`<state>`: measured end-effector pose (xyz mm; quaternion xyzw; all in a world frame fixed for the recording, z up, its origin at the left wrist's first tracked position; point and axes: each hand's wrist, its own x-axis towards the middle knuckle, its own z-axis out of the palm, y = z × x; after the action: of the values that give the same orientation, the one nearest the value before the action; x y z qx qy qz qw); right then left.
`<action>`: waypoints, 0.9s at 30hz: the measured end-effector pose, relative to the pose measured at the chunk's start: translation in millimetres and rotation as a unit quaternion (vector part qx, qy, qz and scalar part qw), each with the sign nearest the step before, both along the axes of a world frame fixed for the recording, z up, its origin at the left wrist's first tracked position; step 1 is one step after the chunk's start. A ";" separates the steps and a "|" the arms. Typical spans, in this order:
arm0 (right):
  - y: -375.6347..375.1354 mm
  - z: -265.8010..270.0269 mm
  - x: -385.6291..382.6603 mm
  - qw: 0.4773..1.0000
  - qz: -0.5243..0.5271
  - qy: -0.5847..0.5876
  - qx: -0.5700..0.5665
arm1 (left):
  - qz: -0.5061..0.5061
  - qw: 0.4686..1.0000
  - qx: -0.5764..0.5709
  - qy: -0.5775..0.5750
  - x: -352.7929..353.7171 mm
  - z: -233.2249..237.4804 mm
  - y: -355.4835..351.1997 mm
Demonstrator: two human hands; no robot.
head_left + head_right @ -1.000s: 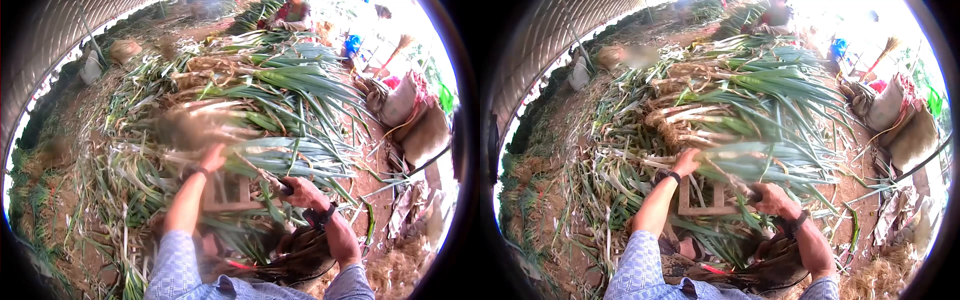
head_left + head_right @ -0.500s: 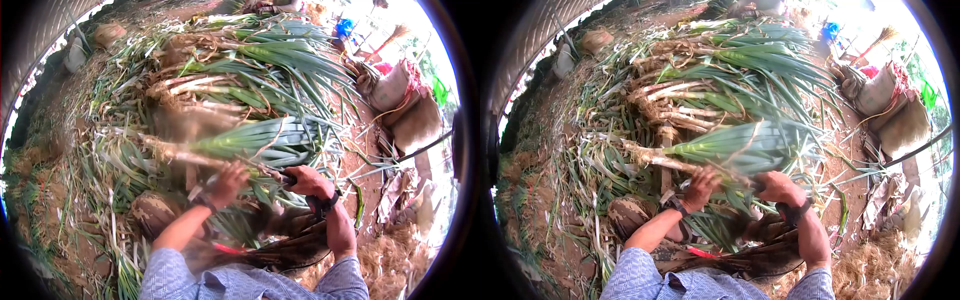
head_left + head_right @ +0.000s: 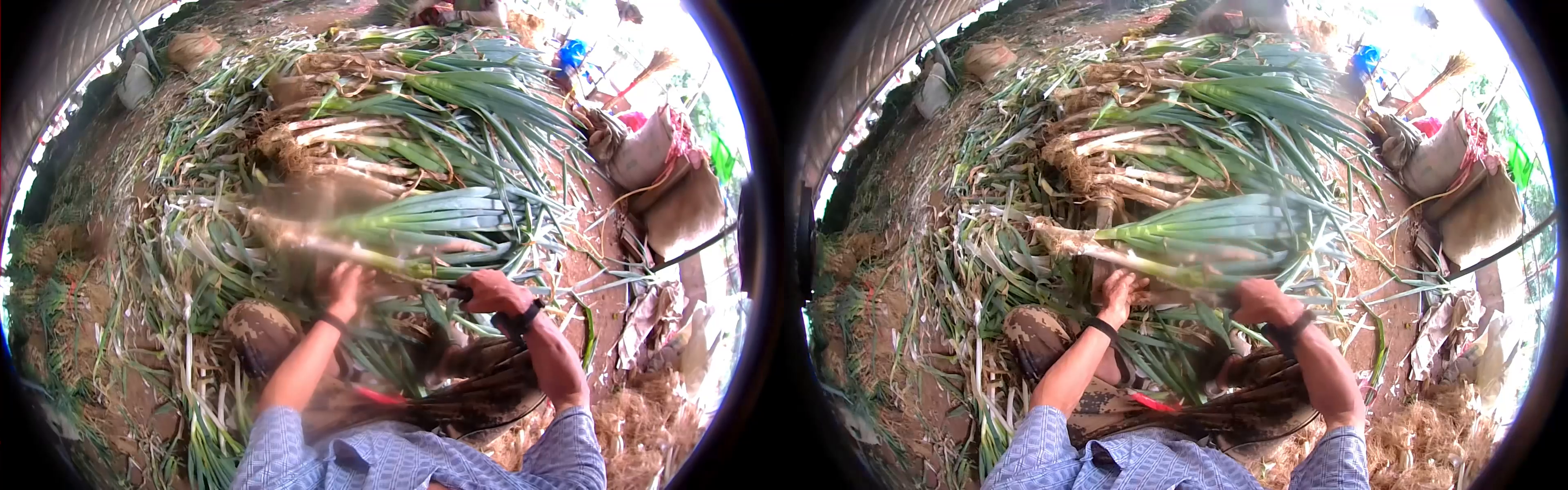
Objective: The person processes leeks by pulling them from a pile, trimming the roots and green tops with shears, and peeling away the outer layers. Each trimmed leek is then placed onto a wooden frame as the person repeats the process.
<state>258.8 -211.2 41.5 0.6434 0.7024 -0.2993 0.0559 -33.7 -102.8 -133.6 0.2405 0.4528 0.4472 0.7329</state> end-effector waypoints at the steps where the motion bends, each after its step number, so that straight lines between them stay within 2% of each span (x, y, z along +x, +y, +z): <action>1: 4.2 -1.8 -2.3 1.000 0.001 0.011 0.010 | 0.003 1.000 0.003 -0.023 0.4 0.1 3.3; 3: 12.3 -8.8 -8.6 0.999 0.003 0.035 0.026 | 0.016 0.998 -0.025 -0.055 -3.5 -5.6 10.6; 6: 19.7 -1.4 -12.3 0.999 -0.013 0.035 0.021 | 0.001 0.999 -0.025 -0.037 6.4 -12.2 19.2; 7: 22.2 4.4 -12.9 0.999 -0.006 0.034 0.005 | 0.007 0.997 0.022 -0.074 6.1 -17.3 17.5; 10: 22.5 10.2 -13.3 0.999 -0.003 0.051 0.013 | 0.003 0.996 -0.086 -0.026 4.3 -17.8 35.4; 11: 22.3 14.1 -11.3 0.998 -0.009 0.048 0.025 | 0.030 0.998 -0.033 -0.042 7.0 18.1 21.8; 12: 21.6 18.1 -8.1 0.998 -0.016 0.045 0.037 | 0.043 0.998 0.008 -0.047 6.3 19.9 26.7; 13: 20.2 22.6 -2.6 0.994 -0.056 0.095 0.016 | 0.055 0.996 0.047 -0.051 1.4 20.9 32.6; 16: 12.2 18.8 15.2 0.996 -0.051 0.074 0.015 | 0.049 0.988 0.127 -0.069 -22.3 -4.7 61.6; 17: 10.6 18.2 17.9 0.996 -0.046 0.077 -0.024 | 0.031 0.988 0.133 -0.071 -30.0 1.3 66.7; 18: 6.0 18.8 17.3 0.992 -0.053 0.110 -0.024 | 0.013 0.988 0.139 -0.072 -35.4 6.1 69.6; 20: 0.2 19.2 13.0 0.994 -0.034 0.102 -0.031 | 0.015 0.986 0.135 -0.098 -38.4 7.1 72.9; 21: -0.3 8.6 17.4 0.994 -0.007 0.106 -0.018 | 0.015 0.985 0.134 -0.110 -40.2 8.2 74.9; 24: -0.6 14.3 13.1 0.997 -0.030 0.075 -0.008 | 0.024 0.989 0.086 -0.117 -44.3 4.6 77.4; 27: -0.9 8.9 15.9 0.996 -0.043 0.074 0.011 | 0.029 0.992 0.091 -0.079 -39.7 10.4 83.2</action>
<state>274.7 -212.1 50.4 0.6495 0.6798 -0.3403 -0.0164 -73.5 -19.6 -123.2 0.2567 0.3574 0.5249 0.7286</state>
